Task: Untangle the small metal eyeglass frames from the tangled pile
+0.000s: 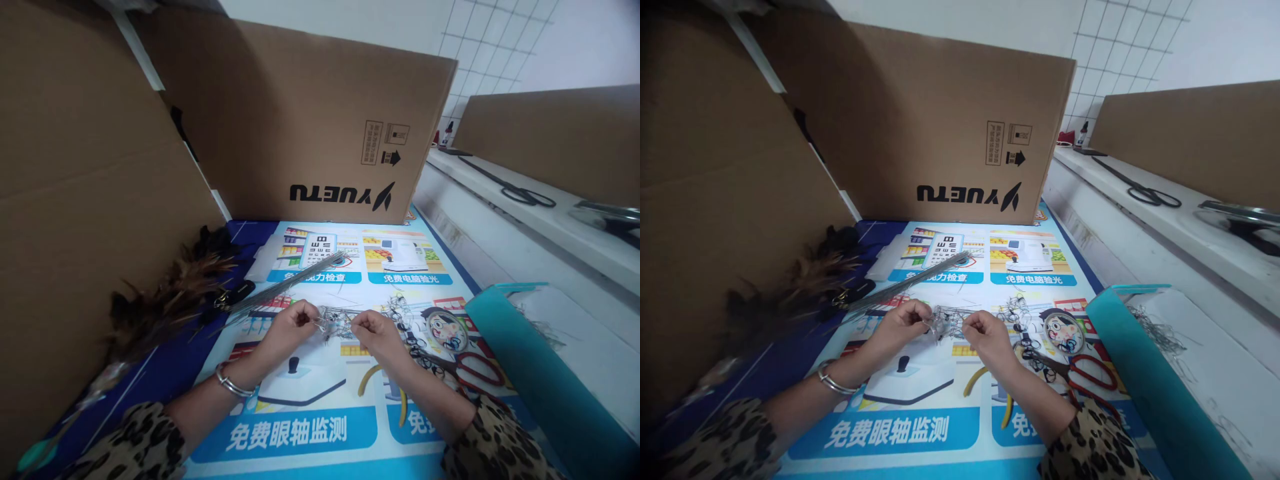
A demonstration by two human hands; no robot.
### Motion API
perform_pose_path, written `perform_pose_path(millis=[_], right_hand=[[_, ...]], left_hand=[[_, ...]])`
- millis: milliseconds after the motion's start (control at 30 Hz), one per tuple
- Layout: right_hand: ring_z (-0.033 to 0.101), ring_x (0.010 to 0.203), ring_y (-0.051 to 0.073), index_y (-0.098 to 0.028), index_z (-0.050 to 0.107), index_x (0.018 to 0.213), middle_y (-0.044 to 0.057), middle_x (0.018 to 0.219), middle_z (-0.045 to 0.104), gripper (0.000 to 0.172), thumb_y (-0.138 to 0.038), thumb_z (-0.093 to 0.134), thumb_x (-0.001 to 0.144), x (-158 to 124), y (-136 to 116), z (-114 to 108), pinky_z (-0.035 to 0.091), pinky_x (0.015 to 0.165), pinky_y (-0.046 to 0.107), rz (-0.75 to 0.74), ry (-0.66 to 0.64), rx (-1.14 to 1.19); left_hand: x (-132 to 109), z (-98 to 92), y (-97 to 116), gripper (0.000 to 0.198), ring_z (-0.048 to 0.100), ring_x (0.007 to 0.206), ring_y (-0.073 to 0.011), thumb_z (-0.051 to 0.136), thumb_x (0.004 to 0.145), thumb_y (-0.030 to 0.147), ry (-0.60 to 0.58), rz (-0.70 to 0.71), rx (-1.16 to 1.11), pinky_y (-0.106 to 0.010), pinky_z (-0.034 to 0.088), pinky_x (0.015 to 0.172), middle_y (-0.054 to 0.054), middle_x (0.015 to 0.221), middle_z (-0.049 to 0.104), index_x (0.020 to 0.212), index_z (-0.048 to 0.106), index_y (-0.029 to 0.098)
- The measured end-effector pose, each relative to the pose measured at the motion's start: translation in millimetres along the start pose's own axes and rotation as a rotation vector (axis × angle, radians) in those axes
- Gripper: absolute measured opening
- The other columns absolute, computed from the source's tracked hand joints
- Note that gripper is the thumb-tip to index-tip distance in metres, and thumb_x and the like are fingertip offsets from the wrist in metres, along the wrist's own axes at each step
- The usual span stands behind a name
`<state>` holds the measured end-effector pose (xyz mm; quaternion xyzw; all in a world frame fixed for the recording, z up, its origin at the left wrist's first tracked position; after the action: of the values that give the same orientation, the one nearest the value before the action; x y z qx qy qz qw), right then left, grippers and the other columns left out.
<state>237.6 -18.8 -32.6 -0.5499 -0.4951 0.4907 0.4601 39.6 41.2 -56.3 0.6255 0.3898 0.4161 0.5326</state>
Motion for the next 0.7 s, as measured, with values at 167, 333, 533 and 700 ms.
perform_pose_path(millis=[167, 333, 533, 700], right_hand=[[0.043, 0.048, 0.008, -0.018, 0.055, 0.077, -0.005, 0.057, 0.046, 0.013, -0.03, 0.059, 0.072, -1.6, 4.9, 0.3, 0.036, 0.045, 0.02, -0.034, 0.033, -0.012], [0.045, 0.052, 0.009, -0.019, 0.055, 0.076, -0.005, 0.058, 0.048, 0.008, -0.027, 0.057, 0.074, -6.0, 2.6, 0.2, 0.037, 0.048, 0.021, -0.068, 0.054, -0.095], [0.044, 0.051, 0.009, -0.018, 0.056, 0.069, -0.004, 0.057, 0.05, 0.006, -0.022, 0.056, 0.073, -9.3, -3.2, 2.9, 0.034, 0.047, 0.021, -0.041, 0.017, -0.124], [0.043, 0.05, 0.009, -0.017, 0.059, 0.07, -0.004, 0.056, 0.05, 0.006, -0.022, 0.058, 0.072, -8.8, -0.4, 3.3, 0.033, 0.047, 0.02, -0.027, -0.015, -0.089]], left_hand=[[-0.5, 0.0, -2.3, 0.01, 0.055, 0.069, -0.0134, 0.06, 0.066, 0.012, -0.006, 0.006, -0.006, -0.023, 0.041, 0.061, -0.001, 0.076, 0.059, 0.071, 0.054, 0.017], [-1.7, 0.8, -1.7, 0.01, 0.056, 0.07, -0.0138, 0.058, 0.067, 0.009, -0.004, 0.022, 0.011, -0.023, 0.042, 0.061, -0.001, 0.076, 0.059, 0.072, 0.054, 0.017], [-2.1, 1.3, 1.0, 0.01, 0.055, 0.07, -0.0136, 0.057, 0.068, 0.009, -0.021, 0.029, 0.032, -0.023, 0.042, 0.062, -0.001, 0.076, 0.059, 0.073, 0.053, 0.017], [-3.7, 1.1, 1.5, 0.01, 0.055, 0.071, -0.0136, 0.057, 0.068, 0.009, -0.021, 0.03, 0.043, -0.023, 0.041, 0.061, -0.001, 0.078, 0.058, 0.073, 0.053, 0.017]])
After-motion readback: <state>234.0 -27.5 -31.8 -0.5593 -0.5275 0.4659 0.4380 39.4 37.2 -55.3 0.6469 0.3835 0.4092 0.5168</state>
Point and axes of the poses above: each hand's wrist, its own x-axis towards the middle knuckle, its own z-axis out of the palm, y = z × x, the point moved 1 cm from there along x, towards the middle knuckle
